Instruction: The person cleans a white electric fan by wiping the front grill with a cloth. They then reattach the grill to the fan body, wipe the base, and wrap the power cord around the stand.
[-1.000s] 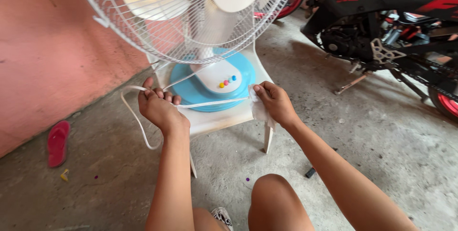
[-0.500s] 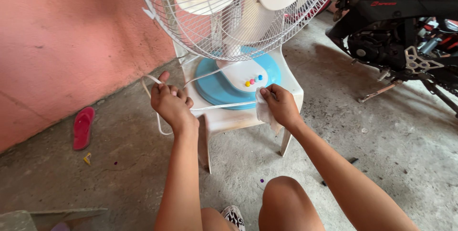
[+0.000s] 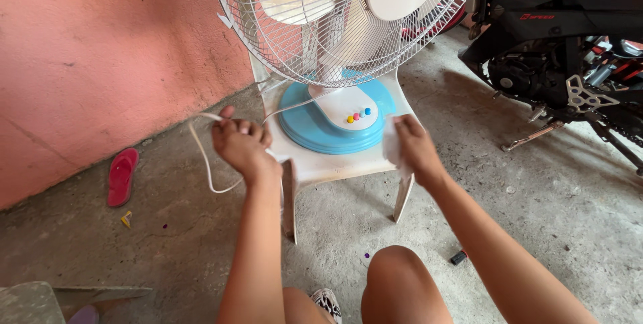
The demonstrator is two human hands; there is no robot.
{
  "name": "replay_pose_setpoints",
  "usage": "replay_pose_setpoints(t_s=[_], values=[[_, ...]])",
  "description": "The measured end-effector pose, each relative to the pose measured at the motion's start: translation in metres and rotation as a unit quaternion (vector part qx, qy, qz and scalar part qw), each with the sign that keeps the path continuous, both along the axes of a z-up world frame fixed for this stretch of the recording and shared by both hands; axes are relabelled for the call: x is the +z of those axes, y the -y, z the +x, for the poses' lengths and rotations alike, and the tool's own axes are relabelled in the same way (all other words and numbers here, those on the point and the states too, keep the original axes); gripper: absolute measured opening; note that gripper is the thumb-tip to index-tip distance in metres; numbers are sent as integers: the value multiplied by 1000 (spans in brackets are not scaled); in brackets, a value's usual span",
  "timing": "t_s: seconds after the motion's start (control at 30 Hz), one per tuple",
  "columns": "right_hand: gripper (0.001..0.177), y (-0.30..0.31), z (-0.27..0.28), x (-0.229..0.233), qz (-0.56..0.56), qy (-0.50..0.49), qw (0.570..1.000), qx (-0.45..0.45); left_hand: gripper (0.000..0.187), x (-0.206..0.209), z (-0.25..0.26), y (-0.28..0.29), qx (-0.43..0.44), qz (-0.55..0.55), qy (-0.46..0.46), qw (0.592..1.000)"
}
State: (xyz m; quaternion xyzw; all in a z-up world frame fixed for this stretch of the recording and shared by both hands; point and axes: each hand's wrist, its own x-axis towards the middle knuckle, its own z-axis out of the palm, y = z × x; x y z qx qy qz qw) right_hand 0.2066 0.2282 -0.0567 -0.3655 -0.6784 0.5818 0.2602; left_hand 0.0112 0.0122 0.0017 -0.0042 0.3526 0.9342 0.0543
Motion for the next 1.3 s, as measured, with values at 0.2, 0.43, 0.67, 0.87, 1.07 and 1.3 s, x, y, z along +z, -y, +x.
replay_pose_setpoints(t_s=[0.2, 0.43, 0.67, 0.87, 1.07, 1.3], values=[[46, 74, -5, 45, 135, -16, 945, 296, 25, 22, 43, -18, -98, 75, -40, 992], [23, 88, -19, 79, 247, -74, 907, 333, 34, 57, 54, -7, -213, 147, -164, 952], [20, 92, -1, 135, 143, -156, 885, 415, 38, 99, 55, 8, -216, -3, -256, 942], [25, 89, 4, 216, 265, -130, 937, 188, 30, 117, 30, 42, -103, -140, -358, 917], [22, 65, 4, 321, 597, -237, 763, 74, 29, 129, 28, 79, 198, -407, -570, 686], [16, 6, -6, 399, 591, -368, 714, 78, 49, 165, 11, 63, 470, -456, -533, 536]])
